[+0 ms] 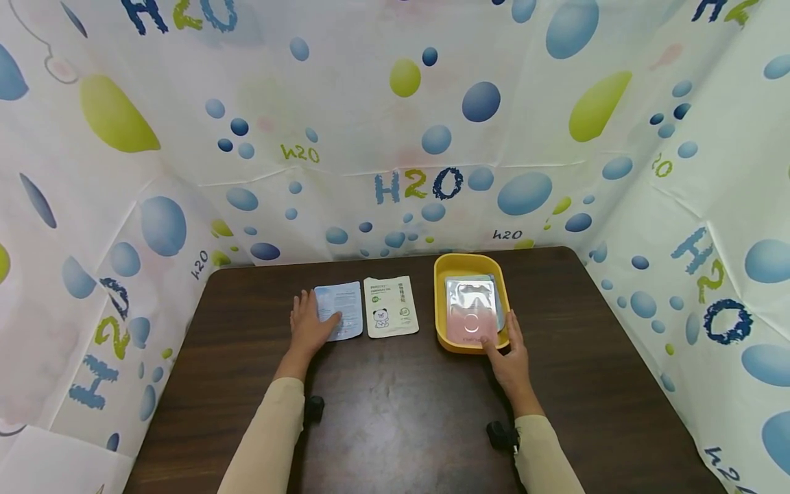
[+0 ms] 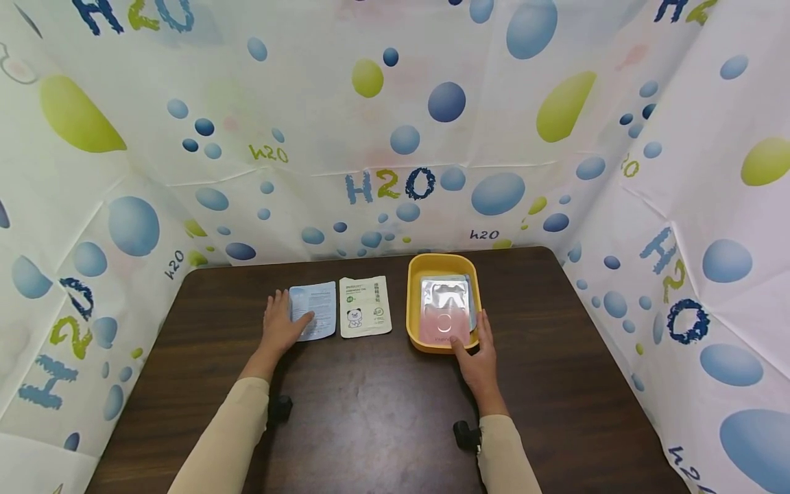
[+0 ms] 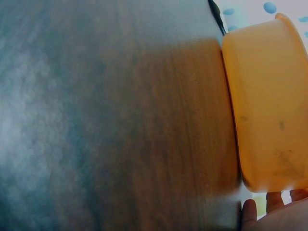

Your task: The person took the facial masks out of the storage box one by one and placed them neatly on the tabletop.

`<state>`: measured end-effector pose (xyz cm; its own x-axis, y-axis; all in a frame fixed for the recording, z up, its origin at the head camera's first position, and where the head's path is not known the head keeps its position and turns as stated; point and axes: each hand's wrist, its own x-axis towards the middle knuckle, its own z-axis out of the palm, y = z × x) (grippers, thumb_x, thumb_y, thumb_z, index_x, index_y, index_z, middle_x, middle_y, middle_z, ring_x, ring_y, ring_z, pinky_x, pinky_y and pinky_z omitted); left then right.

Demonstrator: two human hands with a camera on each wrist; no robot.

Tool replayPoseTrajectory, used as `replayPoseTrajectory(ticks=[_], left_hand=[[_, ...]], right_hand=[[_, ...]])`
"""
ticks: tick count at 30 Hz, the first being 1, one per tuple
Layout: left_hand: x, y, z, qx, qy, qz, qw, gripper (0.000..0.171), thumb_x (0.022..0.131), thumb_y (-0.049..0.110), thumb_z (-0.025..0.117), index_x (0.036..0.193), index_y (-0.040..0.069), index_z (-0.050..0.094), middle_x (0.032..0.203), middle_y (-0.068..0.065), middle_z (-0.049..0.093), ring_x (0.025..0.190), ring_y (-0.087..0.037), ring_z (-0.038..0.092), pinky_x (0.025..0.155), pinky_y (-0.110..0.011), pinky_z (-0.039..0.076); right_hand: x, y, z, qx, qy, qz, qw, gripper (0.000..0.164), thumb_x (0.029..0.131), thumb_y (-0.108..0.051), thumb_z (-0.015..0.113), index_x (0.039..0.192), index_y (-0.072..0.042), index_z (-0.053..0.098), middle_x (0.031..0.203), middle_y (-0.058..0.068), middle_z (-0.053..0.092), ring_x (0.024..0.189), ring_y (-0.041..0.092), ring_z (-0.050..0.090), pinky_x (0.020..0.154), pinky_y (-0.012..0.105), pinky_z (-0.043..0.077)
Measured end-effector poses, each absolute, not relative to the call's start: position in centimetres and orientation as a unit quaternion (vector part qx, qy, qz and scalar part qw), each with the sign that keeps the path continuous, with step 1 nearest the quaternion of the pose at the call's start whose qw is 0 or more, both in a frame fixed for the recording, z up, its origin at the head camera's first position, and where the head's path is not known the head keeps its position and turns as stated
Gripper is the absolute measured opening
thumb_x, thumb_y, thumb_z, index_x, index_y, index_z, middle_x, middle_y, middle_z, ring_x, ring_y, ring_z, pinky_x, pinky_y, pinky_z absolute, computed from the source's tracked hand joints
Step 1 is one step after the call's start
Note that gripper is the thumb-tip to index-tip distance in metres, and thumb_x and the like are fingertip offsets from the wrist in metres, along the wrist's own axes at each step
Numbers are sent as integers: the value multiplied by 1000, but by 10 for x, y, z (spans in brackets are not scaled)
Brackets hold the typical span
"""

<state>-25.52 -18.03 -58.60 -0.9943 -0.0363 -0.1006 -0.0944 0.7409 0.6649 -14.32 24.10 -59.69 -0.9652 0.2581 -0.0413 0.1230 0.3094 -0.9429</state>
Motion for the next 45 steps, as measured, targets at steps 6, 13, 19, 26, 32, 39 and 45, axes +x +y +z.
replayPoseTrajectory(ticks=[6,13,19,26,32,39,45], left_hand=[[-259,-176,-578,-49,913,403,29,96,94,42,63,163,1,11,172,-23,2,159,-42,-6,127,-62,1],[-261,-169,-566,-58,883,464,36,95,96,42,64,165,8,9,173,-16,-1,160,-36,-8,127,-62,5],[-263,-160,-554,-55,862,504,34,92,96,42,64,165,12,11,174,-11,0,161,-33,-7,127,-63,4],[-266,-145,-539,-48,840,539,44,90,98,40,63,166,18,10,175,-4,-1,161,-30,-5,127,-62,6],[-264,-133,-523,-39,826,560,49,88,98,42,63,166,23,9,175,0,-1,161,-31,1,127,-62,10],[-261,-113,-505,-12,805,592,43,87,99,41,62,166,22,9,174,-4,2,161,-31,2,128,-59,10],[-259,-94,-499,8,786,617,40,87,99,40,63,166,21,10,174,-4,6,161,-32,4,128,-60,12]], right_hand=[[-143,240,-597,-113,-806,577,65,86,98,-34,67,165,-26,13,174,-3,6,162,28,5,129,56,10],[-143,241,-596,-113,-806,577,66,86,98,-34,67,165,-26,13,174,-3,6,162,28,6,129,57,10],[-142,240,-596,-115,-804,579,66,86,98,-33,67,165,-25,13,174,-3,6,162,27,5,129,56,10],[-142,240,-597,-116,-806,577,68,85,99,-32,66,165,-25,13,174,-3,6,162,27,6,129,56,10],[-144,238,-597,-113,-808,574,70,85,99,-31,66,165,-25,13,174,-3,6,162,27,6,129,56,10],[-144,239,-597,-113,-806,577,72,86,99,-32,67,165,-24,13,174,-4,6,162,27,5,129,56,10],[-145,240,-598,-112,-806,576,74,86,98,-33,67,165,-24,14,174,-4,7,162,26,5,129,56,10]])
